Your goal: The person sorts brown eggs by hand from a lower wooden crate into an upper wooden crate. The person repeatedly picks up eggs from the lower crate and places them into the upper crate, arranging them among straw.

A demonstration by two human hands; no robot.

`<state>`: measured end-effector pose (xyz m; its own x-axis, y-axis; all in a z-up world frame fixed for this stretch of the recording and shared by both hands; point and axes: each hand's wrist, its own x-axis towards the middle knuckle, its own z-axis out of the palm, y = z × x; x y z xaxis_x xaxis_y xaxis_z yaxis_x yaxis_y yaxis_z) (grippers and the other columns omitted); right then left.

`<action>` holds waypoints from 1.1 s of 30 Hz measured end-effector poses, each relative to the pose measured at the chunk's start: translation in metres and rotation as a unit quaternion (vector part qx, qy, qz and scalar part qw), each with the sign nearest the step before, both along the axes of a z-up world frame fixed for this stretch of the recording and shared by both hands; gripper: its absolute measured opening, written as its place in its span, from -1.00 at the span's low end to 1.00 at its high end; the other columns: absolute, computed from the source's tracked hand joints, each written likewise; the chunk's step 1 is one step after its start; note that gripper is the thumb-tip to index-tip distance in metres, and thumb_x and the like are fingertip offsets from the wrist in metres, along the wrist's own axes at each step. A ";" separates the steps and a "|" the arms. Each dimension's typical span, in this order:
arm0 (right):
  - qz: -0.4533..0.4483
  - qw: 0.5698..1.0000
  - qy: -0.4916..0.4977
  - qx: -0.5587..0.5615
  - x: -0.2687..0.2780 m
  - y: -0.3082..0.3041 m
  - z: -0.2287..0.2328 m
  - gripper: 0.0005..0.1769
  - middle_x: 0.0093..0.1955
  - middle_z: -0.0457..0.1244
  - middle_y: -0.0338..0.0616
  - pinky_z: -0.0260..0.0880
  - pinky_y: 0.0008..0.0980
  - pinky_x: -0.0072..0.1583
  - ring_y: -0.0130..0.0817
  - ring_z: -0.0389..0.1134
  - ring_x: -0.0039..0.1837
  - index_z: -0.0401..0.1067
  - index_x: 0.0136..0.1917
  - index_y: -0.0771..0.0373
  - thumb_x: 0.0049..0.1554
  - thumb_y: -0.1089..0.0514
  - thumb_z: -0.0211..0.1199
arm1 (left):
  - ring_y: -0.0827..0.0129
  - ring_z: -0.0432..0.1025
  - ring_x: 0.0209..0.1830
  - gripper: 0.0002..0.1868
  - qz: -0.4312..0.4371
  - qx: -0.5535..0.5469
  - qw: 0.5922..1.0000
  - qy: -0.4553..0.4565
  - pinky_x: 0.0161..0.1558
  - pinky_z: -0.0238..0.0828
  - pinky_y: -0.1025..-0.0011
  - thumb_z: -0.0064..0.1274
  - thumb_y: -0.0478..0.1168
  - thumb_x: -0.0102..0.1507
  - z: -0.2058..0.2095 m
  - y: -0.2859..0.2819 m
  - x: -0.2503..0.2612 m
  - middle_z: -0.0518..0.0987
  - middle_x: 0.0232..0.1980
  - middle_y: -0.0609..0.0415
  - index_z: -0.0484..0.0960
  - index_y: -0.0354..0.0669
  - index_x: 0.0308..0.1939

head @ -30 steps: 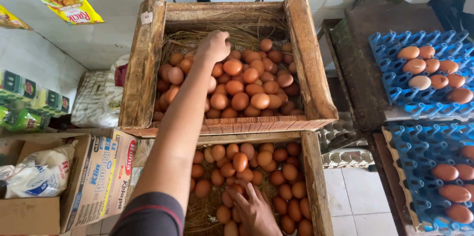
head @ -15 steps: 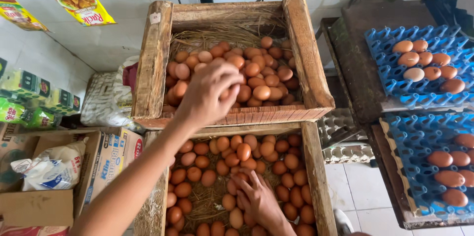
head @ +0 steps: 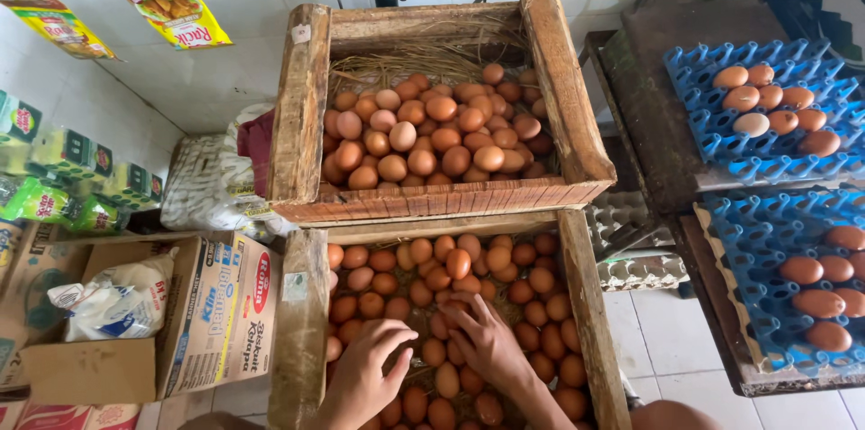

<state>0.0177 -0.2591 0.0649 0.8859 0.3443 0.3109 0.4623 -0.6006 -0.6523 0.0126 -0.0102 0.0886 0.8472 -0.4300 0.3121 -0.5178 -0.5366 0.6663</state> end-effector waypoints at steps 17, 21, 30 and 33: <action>-0.080 0.995 -0.040 0.036 0.000 -0.027 0.032 -0.57 0.26 0.25 -0.05 0.40 -0.26 0.34 -0.15 0.36 0.28 0.49 0.30 0.19 0.16 0.17 0.40 | 0.10 0.52 0.00 -0.77 0.018 0.008 1.000 0.010 0.06 0.46 0.17 0.09 -0.28 0.31 -0.026 0.013 0.003 0.66 -0.02 0.05 0.68 -0.12 0.04; -0.120 0.992 -0.016 0.028 -0.003 -0.035 0.039 -0.51 0.30 0.27 -0.10 0.33 -0.26 0.42 -0.19 0.34 0.34 0.50 0.34 0.11 0.14 0.13 0.42 | 0.09 0.54 0.04 -0.77 0.023 0.015 0.999 0.022 0.09 0.47 0.16 0.07 -0.25 0.32 -0.036 0.014 0.003 0.67 0.00 0.02 0.69 -0.14 0.03; -0.115 0.991 -0.063 0.036 0.004 -0.040 0.072 -0.53 0.28 0.27 -0.04 0.38 -0.27 0.39 -0.17 0.35 0.32 0.50 0.32 0.23 0.13 0.19 0.41 | 0.14 0.50 0.05 -0.77 0.014 0.045 0.998 0.030 0.05 0.44 0.15 0.09 -0.21 0.31 -0.039 0.016 0.003 0.64 0.01 0.12 0.65 -0.05 0.05; -0.136 0.986 -0.094 0.029 0.011 -0.048 0.071 -0.57 0.29 0.25 -0.02 0.40 -0.29 0.40 -0.16 0.36 0.34 0.50 0.27 0.23 0.13 0.22 0.42 | 0.14 0.50 0.01 -0.76 0.019 0.051 0.998 0.018 -0.01 0.46 0.16 0.11 -0.22 0.29 -0.043 0.016 0.004 0.63 -0.02 0.12 0.65 -0.05 0.04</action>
